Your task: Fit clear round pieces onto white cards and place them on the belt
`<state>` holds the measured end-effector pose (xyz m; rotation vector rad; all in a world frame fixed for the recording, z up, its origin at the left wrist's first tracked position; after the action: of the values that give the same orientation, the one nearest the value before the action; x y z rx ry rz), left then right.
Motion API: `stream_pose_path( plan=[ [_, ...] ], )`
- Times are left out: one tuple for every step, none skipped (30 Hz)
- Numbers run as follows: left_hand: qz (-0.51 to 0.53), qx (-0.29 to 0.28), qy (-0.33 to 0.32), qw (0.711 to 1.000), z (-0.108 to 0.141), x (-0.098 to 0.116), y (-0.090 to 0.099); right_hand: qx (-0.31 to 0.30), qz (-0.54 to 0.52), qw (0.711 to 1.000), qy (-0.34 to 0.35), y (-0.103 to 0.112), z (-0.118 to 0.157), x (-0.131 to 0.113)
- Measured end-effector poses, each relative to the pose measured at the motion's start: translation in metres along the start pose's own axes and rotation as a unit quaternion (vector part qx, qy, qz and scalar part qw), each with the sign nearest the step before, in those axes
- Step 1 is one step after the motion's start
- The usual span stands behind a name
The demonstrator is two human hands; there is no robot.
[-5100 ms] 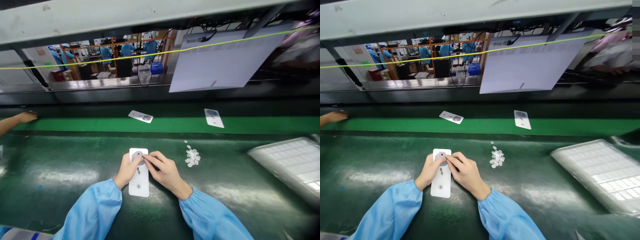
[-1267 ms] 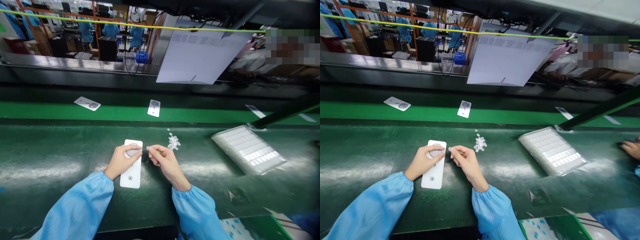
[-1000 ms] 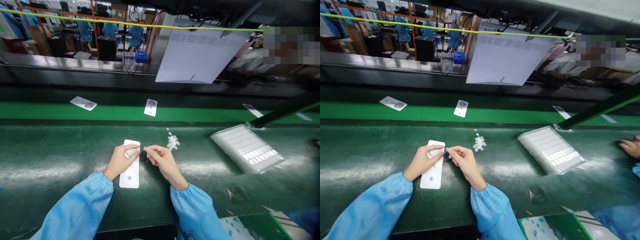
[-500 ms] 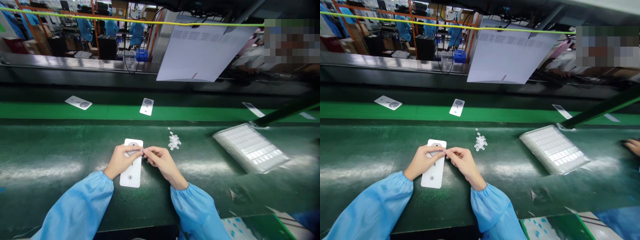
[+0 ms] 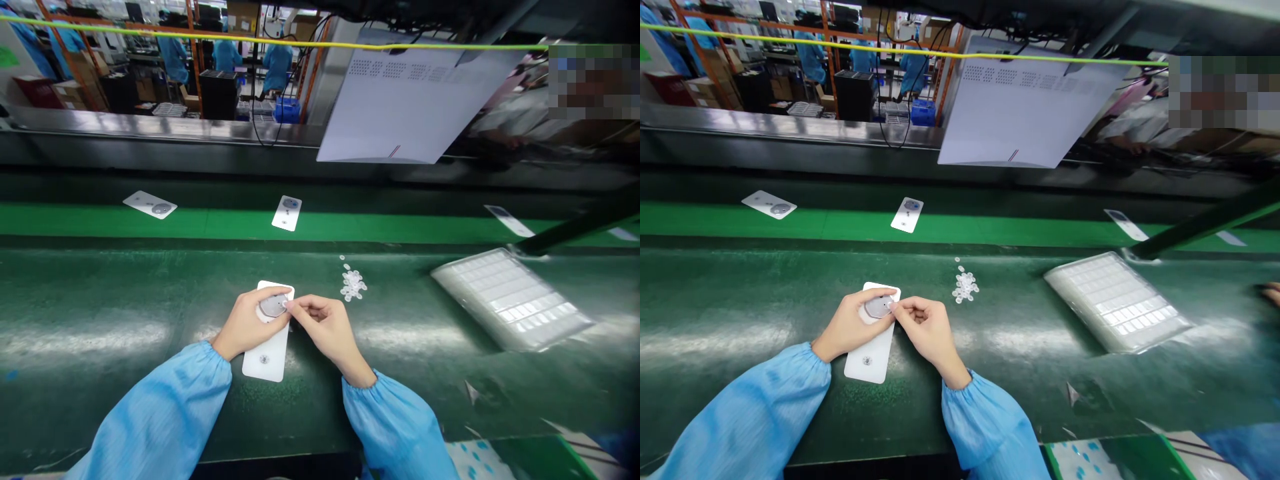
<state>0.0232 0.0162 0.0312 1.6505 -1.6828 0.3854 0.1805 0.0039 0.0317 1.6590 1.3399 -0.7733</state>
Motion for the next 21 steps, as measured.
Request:
stream_pose_path(
  plan=[
    [0.000, -0.002, 0.002, 1.000, 0.0003, 0.0006, -0.0005, 0.001, 0.002, 1.000, 0.005, -0.0013, 0.0009, -0.0005],
    [0.000, -0.003, 0.006, 1.000, 0.0006, 0.0009, -0.0008, 0.001, 0.005, 1.000, 0.009, -0.0025, 0.0017, -0.0008],
    [0.000, -0.004, 0.009, 1.000, 0.0009, 0.0012, -0.0010, 0.001, 0.008, 1.000, 0.011, -0.0036, 0.0022, -0.0009],
    [-0.001, -0.003, 0.010, 1.000, 0.0011, 0.0016, -0.0012, 0.000, 0.012, 1.000, 0.012, -0.0045, 0.0026, -0.0008],
    [-0.003, -0.002, 0.009, 1.000, 0.0013, 0.0020, -0.0012, 0.000, 0.016, 1.000, 0.012, -0.0052, 0.0028, -0.0006],
    [-0.005, -0.002, 0.008, 1.000, 0.0014, 0.0024, -0.0013, 0.000, 0.019, 1.000, 0.012, -0.0058, 0.0028, -0.0004],
    [-0.006, -0.001, 0.006, 1.000, 0.0015, 0.0027, -0.0014, 0.000, 0.021, 1.000, 0.012, -0.0063, 0.0028, -0.0003],
    [-0.006, 0.000, 0.005, 1.000, 0.0016, 0.0028, -0.0013, 0.000, 0.022, 1.000, 0.013, -0.0067, 0.0027, -0.0003],
    [-0.006, 0.002, 0.005, 1.000, 0.0017, 0.0028, -0.0013, 0.001, 0.023, 1.000, 0.013, -0.0071, 0.0026, -0.0002],
    [-0.005, 0.004, 0.005, 1.000, 0.0018, 0.0027, -0.0012, 0.003, 0.023, 1.000, 0.013, -0.0074, 0.0025, -0.0002],
    [-0.004, 0.005, 0.004, 1.000, 0.0019, 0.0026, -0.0011, 0.005, 0.023, 1.000, 0.012, -0.0077, 0.0025, -0.0002],
    [-0.004, 0.005, 0.004, 1.000, 0.0020, 0.0025, -0.0012, 0.007, 0.022, 1.000, 0.012, -0.0081, 0.0026, -0.0002],
    [-0.004, 0.004, 0.005, 1.000, 0.0020, 0.0024, -0.0014, 0.009, 0.020, 1.000, 0.011, -0.0085, 0.0027, -0.0002],
    [-0.004, 0.002, 0.006, 1.000, 0.0020, 0.0024, -0.0016, 0.011, 0.019, 1.000, 0.011, -0.0090, 0.0029, -0.0002],
    [-0.003, 0.002, 0.006, 1.000, 0.0021, 0.0025, -0.0016, 0.013, 0.018, 1.000, 0.011, -0.0095, 0.0031, -0.0003],
    [-0.001, 0.001, 0.007, 1.000, 0.0021, 0.0027, -0.0015, 0.016, 0.017, 1.000, 0.011, -0.0100, 0.0033, -0.0004],
    [0.000, 0.002, 0.006, 1.000, 0.0021, 0.0031, -0.0012, 0.019, 0.018, 1.000, 0.010, -0.0104, 0.0035, -0.0005],
    [0.002, 0.003, 0.003, 1.000, 0.0022, 0.0038, -0.0008, 0.021, 0.018, 1.000, 0.009, -0.0109, 0.0036, -0.0005],
    [0.004, 0.005, 0.000, 1.000, 0.0024, 0.0044, -0.0002, 0.022, 0.018, 1.000, 0.008, -0.0112, 0.0037, -0.0004],
    [0.006, 0.007, -0.004, 1.000, 0.0026, 0.0049, 0.0003, 0.024, 0.018, 1.000, 0.006, -0.0113, 0.0038, -0.0003],
    [0.010, 0.009, -0.006, 1.000, 0.0029, 0.0052, 0.0008, 0.027, 0.017, 0.999, 0.005, -0.0111, 0.0038, -0.0004]
  ],
)
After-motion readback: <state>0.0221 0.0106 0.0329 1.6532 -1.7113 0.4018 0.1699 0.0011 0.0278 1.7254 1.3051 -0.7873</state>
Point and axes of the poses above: each hand's wrist, its own z-axis away from the middle knuckle, its own y-axis out of the back of the hand, x = y × z, the point moved 6 cm from there along -z, towards the middle knuckle, and after that the axes turned 1 degree about -x, right-handed, at the moved point
